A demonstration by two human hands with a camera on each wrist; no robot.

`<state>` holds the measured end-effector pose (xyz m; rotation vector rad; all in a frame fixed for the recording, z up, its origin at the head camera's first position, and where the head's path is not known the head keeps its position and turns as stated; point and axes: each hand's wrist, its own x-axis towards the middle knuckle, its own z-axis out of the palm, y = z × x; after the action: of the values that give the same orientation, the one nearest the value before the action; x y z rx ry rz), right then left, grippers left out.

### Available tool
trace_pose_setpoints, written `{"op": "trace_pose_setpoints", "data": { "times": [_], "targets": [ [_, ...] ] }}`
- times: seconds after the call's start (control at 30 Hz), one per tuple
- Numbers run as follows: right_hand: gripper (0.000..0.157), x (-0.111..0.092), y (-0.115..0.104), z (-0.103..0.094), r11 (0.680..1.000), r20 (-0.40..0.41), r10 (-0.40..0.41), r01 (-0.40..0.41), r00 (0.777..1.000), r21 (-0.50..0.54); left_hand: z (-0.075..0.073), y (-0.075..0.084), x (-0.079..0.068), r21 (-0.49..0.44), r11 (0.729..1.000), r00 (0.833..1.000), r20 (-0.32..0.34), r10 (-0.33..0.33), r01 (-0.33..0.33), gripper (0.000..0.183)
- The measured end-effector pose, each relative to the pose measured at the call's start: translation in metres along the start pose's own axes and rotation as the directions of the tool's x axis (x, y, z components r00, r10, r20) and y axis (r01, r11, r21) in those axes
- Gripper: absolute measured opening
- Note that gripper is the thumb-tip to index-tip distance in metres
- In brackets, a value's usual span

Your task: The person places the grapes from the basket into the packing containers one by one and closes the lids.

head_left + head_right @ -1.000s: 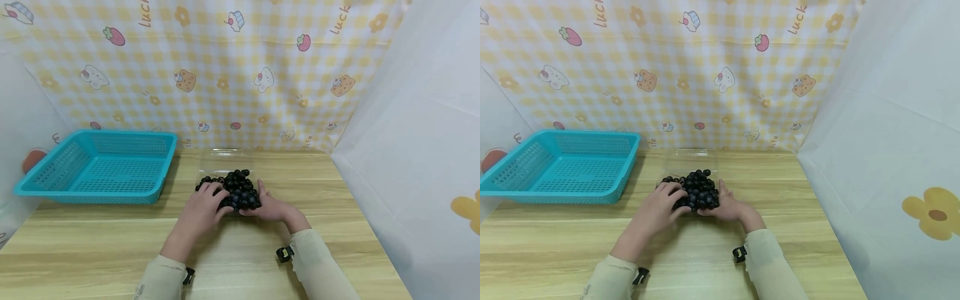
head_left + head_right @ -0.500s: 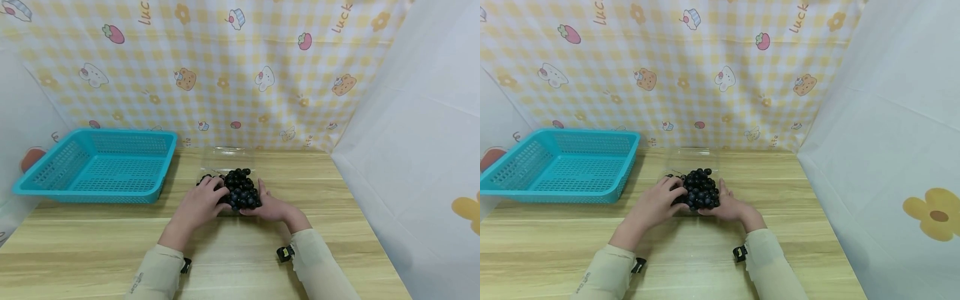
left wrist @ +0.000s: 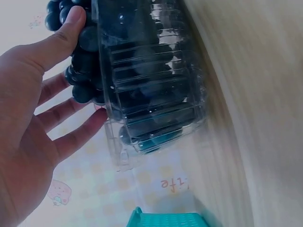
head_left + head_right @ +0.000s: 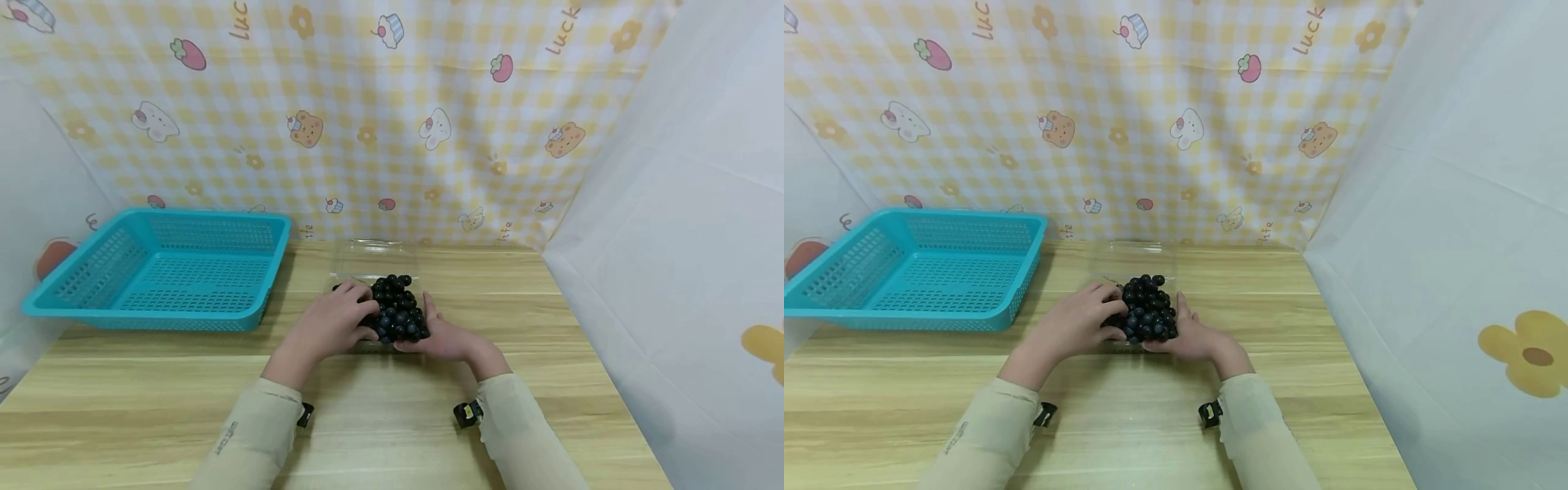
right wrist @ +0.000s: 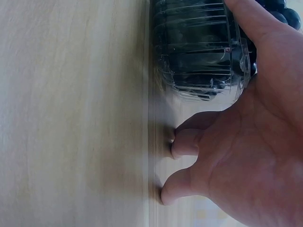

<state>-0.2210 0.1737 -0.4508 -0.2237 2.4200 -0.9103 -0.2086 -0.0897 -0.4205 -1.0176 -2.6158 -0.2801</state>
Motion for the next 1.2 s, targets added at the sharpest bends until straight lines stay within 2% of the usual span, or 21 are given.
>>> {"op": "trace_pose_setpoints", "data": {
  "times": [0.2, 0.3, 0.4, 0.57, 0.67, 0.77, 0.9, 1.03, 1.1, 1.2],
  "targets": [
    [0.140, 0.000, -0.001, -0.001, 1.000, 0.005, -0.008, 0.008, 1.000, 0.005, 0.006, -0.005, 0.000, -0.060, 0.998, 1.000, 0.017, 0.005, -0.004, 0.036],
    [0.140, -0.001, -0.003, -0.002, 1.000, 0.006, -0.009, 0.009, 1.000, 0.008, 0.010, -0.009, -0.001, -0.094, 0.996, 1.000, 0.023, -0.004, 0.006, 0.032],
    [0.141, -0.001, -0.003, -0.002, 1.000, 0.009, -0.007, 0.007, 1.000, 0.010, 0.015, -0.012, -0.003, -0.102, 0.995, 1.000, 0.022, 0.014, -0.011, 0.025],
    [0.143, -0.001, -0.003, -0.002, 1.000, 0.011, -0.009, 0.009, 1.000, 0.001, 0.017, -0.013, -0.009, -0.067, 0.995, 0.997, 0.016, 0.077, -0.076, 0.012],
    [0.144, -0.001, -0.002, -0.002, 1.000, 0.011, -0.011, 0.011, 1.000, 0.002, 0.014, -0.009, -0.011, -0.008, 0.997, 0.996, 0.049, 0.071, -0.071, 0.010],
    [0.144, -0.002, -0.002, -0.003, 1.000, 0.008, -0.009, 0.009, 1.000, 0.004, 0.010, -0.002, -0.010, 0.026, 0.999, 0.994, 0.106, 0.026, -0.029, 0.015],
    [0.144, -0.002, 0.000, -0.003, 1.000, 0.001, -0.013, 0.013, 1.000, 0.007, 0.007, 0.008, -0.007, 0.044, 0.998, 0.985, 0.167, -0.047, 0.040, 0.035],
    [0.144, -0.002, 0.001, -0.004, 1.000, -0.007, -0.020, 0.020, 1.000, 0.004, 0.018, 0.017, -0.010, 0.055, 0.988, 0.978, 0.142, -0.150, 0.143, 0.048],
    [0.144, -0.003, 0.001, -0.004, 1.000, -0.006, -0.023, 0.023, 1.000, -0.004, 0.023, 0.019, -0.013, 0.028, 0.976, 0.968, 0.122, -0.217, 0.215, 0.044],
    [0.145, -0.002, -0.001, -0.003, 0.999, 0.001, -0.031, 0.031, 1.000, -0.014, 0.025, 0.022, -0.013, -0.016, 0.941, 0.933, 0.135, -0.332, 0.337, 0.037]
  ]
}}
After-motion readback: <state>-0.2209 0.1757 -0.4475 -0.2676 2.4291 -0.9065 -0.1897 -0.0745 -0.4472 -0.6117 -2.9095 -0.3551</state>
